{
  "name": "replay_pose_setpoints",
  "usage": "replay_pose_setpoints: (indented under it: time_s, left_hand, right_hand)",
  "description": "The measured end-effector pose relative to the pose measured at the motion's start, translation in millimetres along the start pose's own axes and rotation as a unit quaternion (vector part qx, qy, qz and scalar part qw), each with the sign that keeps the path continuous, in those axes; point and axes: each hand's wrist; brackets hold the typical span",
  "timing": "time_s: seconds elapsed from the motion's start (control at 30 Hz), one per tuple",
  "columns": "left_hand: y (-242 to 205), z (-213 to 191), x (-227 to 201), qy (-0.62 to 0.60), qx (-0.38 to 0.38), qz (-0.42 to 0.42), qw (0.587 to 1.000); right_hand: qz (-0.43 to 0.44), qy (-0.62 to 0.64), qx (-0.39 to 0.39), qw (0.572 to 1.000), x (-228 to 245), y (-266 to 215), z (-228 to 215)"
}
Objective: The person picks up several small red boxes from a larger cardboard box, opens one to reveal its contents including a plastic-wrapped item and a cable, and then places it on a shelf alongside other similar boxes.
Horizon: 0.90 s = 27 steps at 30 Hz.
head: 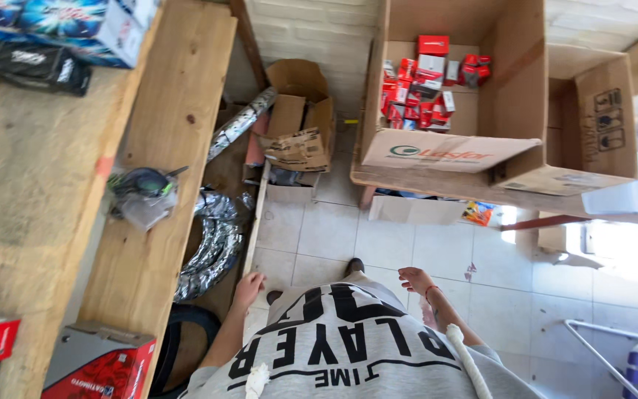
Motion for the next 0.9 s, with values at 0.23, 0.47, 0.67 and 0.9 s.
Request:
replay_pose_setpoints:
  time_s: [0.23, 0.47, 0.67, 0.9]
  left_hand:
    - [44.1, 56.1, -222.3, -0.018, 0.024, 0.189, 0.982]
    - [47.7, 68.7, -394.1, -0.048, -0.002, 0.421, 0.906]
    - [42.0, 67.9, -515.6, -0.138, -0.066, 0.492, 0.857]
    - [86.7, 79.9, -595.0, -0.125, -0.118, 0.532, 0.829]
  right_hand:
    - [-0.096, 0.079, -0.109, 0.986, 89.7, -71.0, -90.4]
    - [-0.325, 0.088, -0.301, 0.892, 214.3, -159.9, -135.2]
    - [-0.499, -0.037, -0.445, 0.743, 311.0, -191.2, -172.1]
    - [-0.510, -0.196, -0.489, 0.680, 375.3, -169.2, -208.2]
Point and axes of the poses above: each hand's wrist, its own y-axis towards the middle knuckle, its own z-axis out of the palm, x = y × z, and after that the axes turned 1 degree about y, right-handed
